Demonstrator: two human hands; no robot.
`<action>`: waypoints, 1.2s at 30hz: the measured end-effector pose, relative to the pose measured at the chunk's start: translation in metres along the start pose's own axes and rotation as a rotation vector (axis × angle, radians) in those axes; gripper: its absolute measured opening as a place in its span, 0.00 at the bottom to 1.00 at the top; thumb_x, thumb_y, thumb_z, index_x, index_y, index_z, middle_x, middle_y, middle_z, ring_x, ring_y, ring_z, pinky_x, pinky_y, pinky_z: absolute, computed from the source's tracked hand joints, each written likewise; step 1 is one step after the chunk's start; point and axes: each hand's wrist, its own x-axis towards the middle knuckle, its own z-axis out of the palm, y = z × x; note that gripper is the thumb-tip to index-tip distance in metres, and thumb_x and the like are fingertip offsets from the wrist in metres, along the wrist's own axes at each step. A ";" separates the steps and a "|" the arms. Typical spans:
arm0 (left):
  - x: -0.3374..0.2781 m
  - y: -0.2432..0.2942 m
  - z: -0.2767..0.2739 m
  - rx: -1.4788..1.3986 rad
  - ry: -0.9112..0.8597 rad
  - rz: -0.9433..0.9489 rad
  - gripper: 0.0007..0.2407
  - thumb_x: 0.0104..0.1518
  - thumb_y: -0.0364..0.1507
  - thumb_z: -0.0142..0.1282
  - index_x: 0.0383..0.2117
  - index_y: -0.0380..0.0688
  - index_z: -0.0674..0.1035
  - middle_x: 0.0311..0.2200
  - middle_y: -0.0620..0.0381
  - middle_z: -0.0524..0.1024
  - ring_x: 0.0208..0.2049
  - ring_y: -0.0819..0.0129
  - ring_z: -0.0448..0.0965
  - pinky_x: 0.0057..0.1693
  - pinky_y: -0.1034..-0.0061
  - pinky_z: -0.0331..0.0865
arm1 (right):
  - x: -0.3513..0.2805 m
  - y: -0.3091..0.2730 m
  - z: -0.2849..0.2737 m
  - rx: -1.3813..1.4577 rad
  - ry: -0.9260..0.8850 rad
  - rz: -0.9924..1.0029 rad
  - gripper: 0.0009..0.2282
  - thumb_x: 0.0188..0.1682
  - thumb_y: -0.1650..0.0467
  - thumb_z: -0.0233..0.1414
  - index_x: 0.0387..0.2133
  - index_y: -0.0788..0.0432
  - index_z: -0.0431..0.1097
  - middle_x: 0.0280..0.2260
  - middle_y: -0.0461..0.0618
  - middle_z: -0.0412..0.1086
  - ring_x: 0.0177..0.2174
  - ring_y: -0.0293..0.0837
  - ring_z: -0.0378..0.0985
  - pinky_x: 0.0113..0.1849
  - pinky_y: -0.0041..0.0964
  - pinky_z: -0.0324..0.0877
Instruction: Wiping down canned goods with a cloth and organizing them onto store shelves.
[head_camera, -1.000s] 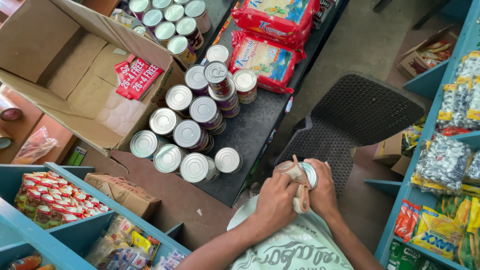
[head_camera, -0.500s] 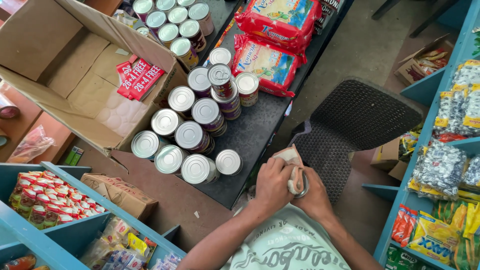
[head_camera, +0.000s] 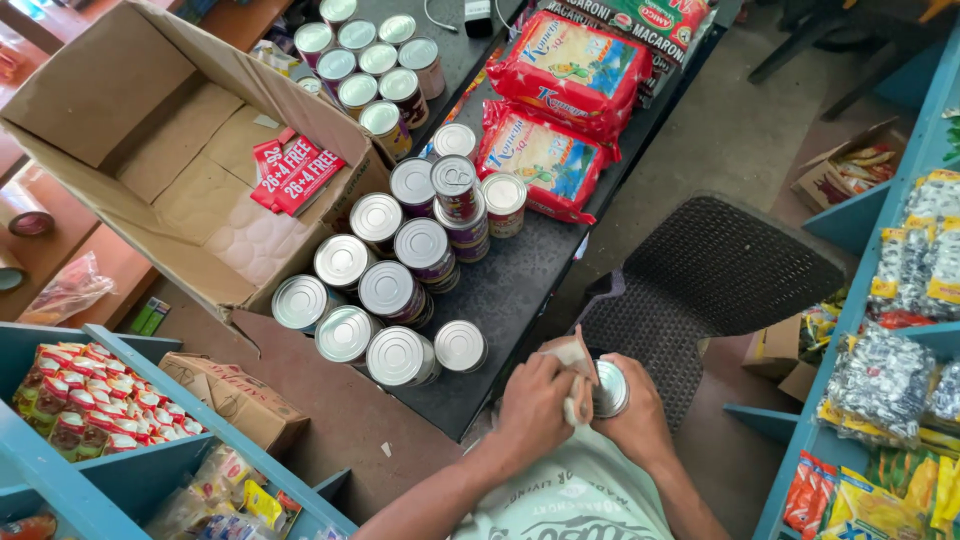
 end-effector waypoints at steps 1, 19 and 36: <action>0.003 -0.005 0.004 0.032 0.030 -0.010 0.11 0.43 0.25 0.62 0.34 0.41 0.81 0.36 0.51 0.70 0.37 0.54 0.70 0.41 0.65 0.63 | 0.000 0.000 0.001 0.001 -0.020 -0.015 0.38 0.19 0.75 0.71 0.52 0.58 0.69 0.50 0.49 0.73 0.48 0.48 0.78 0.50 0.41 0.72; 0.000 -0.004 0.042 0.193 0.012 -0.073 0.11 0.41 0.30 0.63 0.31 0.42 0.81 0.33 0.49 0.72 0.35 0.52 0.72 0.38 0.64 0.65 | -0.013 0.019 0.004 0.097 -0.069 0.070 0.42 0.16 0.81 0.66 0.55 0.57 0.69 0.50 0.47 0.74 0.48 0.47 0.78 0.51 0.36 0.71; 0.011 0.041 -0.040 -0.317 0.059 -0.030 0.12 0.48 0.25 0.63 0.41 0.45 0.82 0.29 0.54 0.72 0.29 0.58 0.72 0.36 0.68 0.68 | 0.000 -0.018 -0.008 0.165 -0.030 0.006 0.32 0.29 0.79 0.64 0.54 0.58 0.68 0.51 0.50 0.73 0.47 0.46 0.79 0.48 0.37 0.73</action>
